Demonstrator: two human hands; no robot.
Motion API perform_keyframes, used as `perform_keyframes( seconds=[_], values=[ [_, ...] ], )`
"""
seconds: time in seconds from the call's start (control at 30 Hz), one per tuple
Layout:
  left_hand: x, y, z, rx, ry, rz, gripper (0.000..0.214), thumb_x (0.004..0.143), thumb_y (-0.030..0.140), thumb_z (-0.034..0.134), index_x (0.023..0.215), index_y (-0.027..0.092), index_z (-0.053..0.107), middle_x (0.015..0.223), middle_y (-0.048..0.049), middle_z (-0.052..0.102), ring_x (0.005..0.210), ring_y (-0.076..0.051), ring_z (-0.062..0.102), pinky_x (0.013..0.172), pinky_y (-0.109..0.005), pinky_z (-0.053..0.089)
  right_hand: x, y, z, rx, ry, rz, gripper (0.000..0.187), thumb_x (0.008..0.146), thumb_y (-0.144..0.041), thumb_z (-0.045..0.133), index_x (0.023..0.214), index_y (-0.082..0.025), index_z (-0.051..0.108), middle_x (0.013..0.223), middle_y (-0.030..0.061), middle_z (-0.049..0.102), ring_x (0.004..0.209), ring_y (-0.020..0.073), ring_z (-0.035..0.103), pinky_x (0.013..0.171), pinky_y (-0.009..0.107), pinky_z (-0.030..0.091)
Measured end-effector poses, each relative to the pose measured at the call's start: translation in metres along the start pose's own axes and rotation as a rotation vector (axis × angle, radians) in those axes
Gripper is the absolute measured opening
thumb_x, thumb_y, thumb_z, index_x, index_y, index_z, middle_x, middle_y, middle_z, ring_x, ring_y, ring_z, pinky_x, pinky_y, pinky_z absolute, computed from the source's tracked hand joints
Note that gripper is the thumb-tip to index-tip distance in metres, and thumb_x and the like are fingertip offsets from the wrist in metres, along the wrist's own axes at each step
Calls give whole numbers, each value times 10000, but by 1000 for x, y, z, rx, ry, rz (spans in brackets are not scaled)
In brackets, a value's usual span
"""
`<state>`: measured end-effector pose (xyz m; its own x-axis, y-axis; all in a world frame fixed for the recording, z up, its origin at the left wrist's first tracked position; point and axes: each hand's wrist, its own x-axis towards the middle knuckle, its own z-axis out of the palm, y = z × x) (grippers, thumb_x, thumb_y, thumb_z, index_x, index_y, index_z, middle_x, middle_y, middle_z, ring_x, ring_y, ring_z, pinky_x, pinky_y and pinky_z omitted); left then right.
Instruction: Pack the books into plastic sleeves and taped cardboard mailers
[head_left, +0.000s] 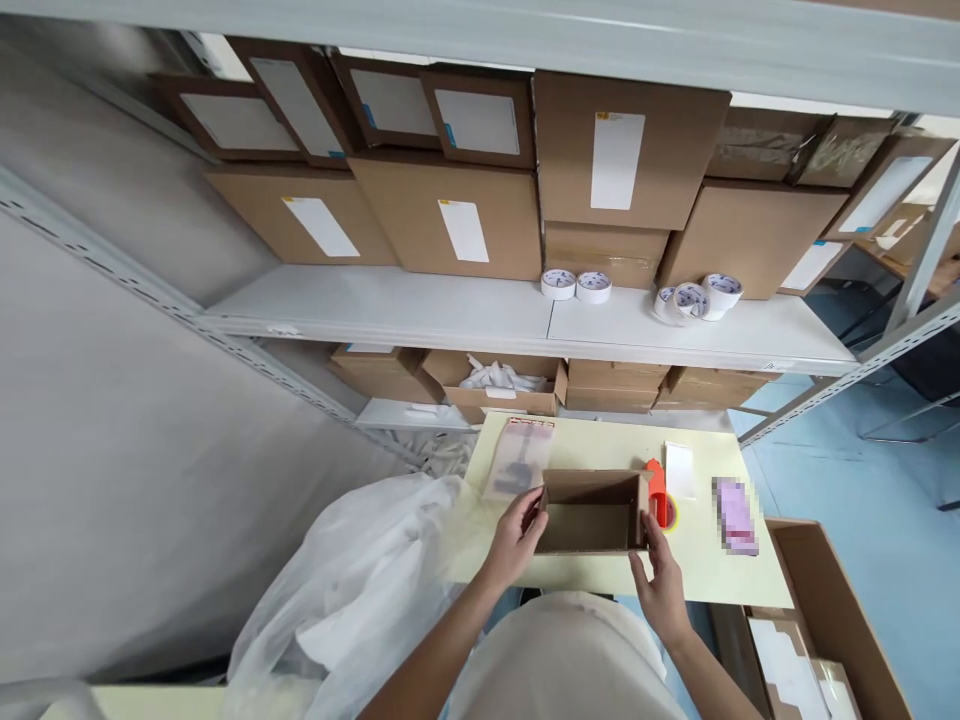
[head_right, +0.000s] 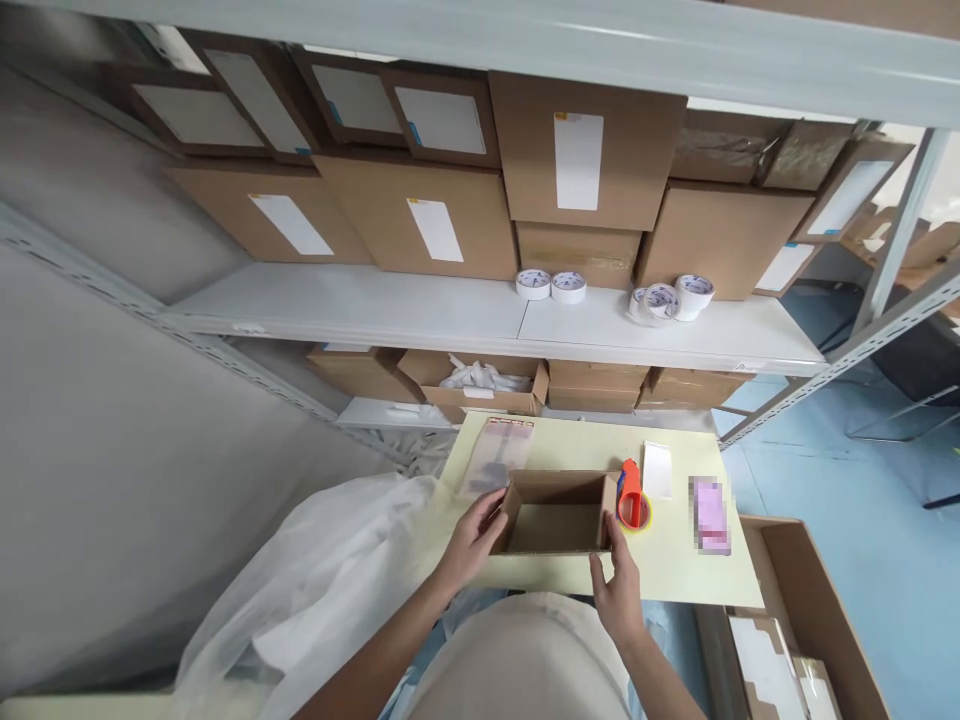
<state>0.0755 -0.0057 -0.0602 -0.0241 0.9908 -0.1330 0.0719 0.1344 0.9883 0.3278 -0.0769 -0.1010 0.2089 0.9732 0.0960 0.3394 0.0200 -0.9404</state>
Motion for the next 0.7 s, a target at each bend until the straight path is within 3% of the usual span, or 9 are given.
perform_keyframes(
  seconds=[0.1,0.2,0.27,0.37,0.47,0.57,0.63,0.7],
  values=[
    [-1,-5,-8,240,-268,120,615,832,548,592,1340,202,566,1497,-135,446,1397,-311,391,1159,-478,308,9,1,-8,-103,-124,-92,484,886,-329,570,1354,-210,535,1394,131,567,1304,286,524,1079,477,453],
    [2,-7,-22,408,-507,236,823,814,646,559,1462,161,414,1572,-156,276,1461,-332,233,1186,-513,222,23,-1,-24,-195,-275,-188,399,863,-329,602,1243,-210,624,1347,135,607,1285,296,543,1069,490,460],
    [7,-8,-30,498,-584,282,907,755,697,594,1463,161,411,1564,-165,287,1459,-350,223,1179,-540,219,32,-3,-36,-266,-355,-246,353,843,-351,635,1165,-212,673,1338,142,612,1287,319,536,1071,523,442],
    [16,-13,-38,587,-605,345,919,642,709,696,1382,190,527,1517,-169,384,1425,-380,305,1161,-588,231,42,-7,-49,-341,-449,-293,328,850,-393,636,1119,-218,703,1341,152,608,1259,332,560,1052,537,441],
    [22,-22,-35,561,-500,389,611,692,596,720,1151,194,690,1393,-164,553,1352,-352,447,1115,-555,358,49,-7,-50,-304,-475,-255,342,894,-456,566,1075,-213,725,1304,153,636,1201,308,609,1002,485,489],
    [24,-33,-23,488,-254,391,275,813,442,635,903,201,732,1176,-135,703,1190,-291,613,1035,-486,478,55,0,-40,-224,-390,-140,381,922,-494,498,864,-216,753,1166,133,715,1109,297,661,929,468,537],
    [23,-42,-13,449,-36,375,254,794,414,649,911,198,712,1177,-135,692,1145,-279,637,993,-468,512,58,7,-31,-225,-286,-109,379,922,-484,499,806,-220,745,1089,131,736,1040,295,681,900,478,549],
    [21,-52,-3,385,141,317,383,747,427,688,1044,186,665,1272,-155,629,1189,-288,605,949,-452,537,62,14,-24,-281,-170,-131,325,907,-461,526,921,-217,741,1105,144,712,1007,294,678,881,485,555]
  ],
)
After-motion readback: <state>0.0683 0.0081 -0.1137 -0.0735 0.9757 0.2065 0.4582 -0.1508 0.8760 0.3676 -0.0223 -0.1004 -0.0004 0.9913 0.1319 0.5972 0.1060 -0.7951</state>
